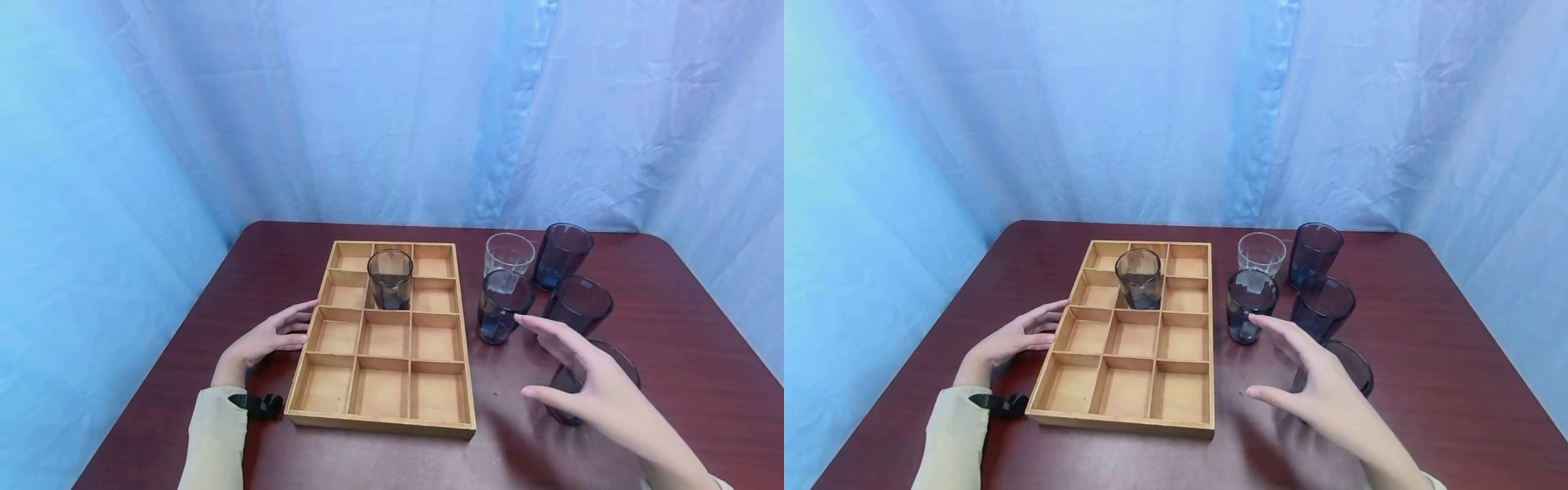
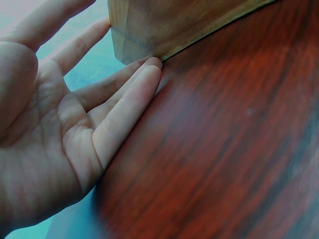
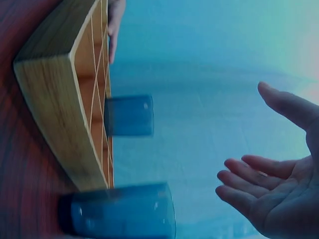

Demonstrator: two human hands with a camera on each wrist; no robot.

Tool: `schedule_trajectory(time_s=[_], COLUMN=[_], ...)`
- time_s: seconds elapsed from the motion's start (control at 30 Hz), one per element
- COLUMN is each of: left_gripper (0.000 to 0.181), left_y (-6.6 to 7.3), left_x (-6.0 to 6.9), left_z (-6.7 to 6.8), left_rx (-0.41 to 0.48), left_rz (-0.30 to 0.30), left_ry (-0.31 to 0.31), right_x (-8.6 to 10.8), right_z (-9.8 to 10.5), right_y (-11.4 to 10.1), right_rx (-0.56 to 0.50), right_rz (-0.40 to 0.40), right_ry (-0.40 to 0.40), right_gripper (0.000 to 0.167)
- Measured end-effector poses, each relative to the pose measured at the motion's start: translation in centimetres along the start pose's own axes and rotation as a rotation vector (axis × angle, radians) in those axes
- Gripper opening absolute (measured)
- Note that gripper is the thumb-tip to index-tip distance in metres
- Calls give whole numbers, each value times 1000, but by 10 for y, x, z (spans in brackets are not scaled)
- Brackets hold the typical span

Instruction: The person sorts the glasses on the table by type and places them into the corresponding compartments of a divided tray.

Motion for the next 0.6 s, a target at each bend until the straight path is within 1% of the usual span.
schedule_trajectory(time_s=[0.07,0.13,0.2,0.3,0.37,0.5,0.53,0.57,0.6], left_gripper=[71,71,71,71,71,71,71,71,71], left_y=[0,0,0,0,0,0,0,0,0], left_x=[0,0,0,-1,-1,-1,-1,-1,-1], left_z=[0,0,0,0,0,0,0,0,0], left_rx=[0,-1,-3,-8,-10,-10,-8,-6,-6], left_rz=[-1,-2,-3,-6,-4,2,5,7,9], left_ry=[0,0,0,-1,0,4,6,8,9], right_x=[6,11,18,28,35,46,49,52,55], right_z=[6,13,19,27,31,36,37,38,39], right_y=[4,8,13,21,25,31,34,35,37], right_rx=[-2,6,16,-14,-79,-252,-278,-312,-322], right_rz=[2,-12,-38,-73,-70,6,16,49,49], right_ry=[15,33,54,81,100,140,152,160,171], right_gripper=[82,81,81,81,81,80,79,79,79])
Point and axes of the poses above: each hand's wrist, its own x-axis away from the middle knuckle, its own z-axis out of the back of the hand, y = z × x, the point moved 10 cm from there along -x, towards the middle knuckle, and after that the axes turned 13 degrees about -y, right-handed, at the moved point
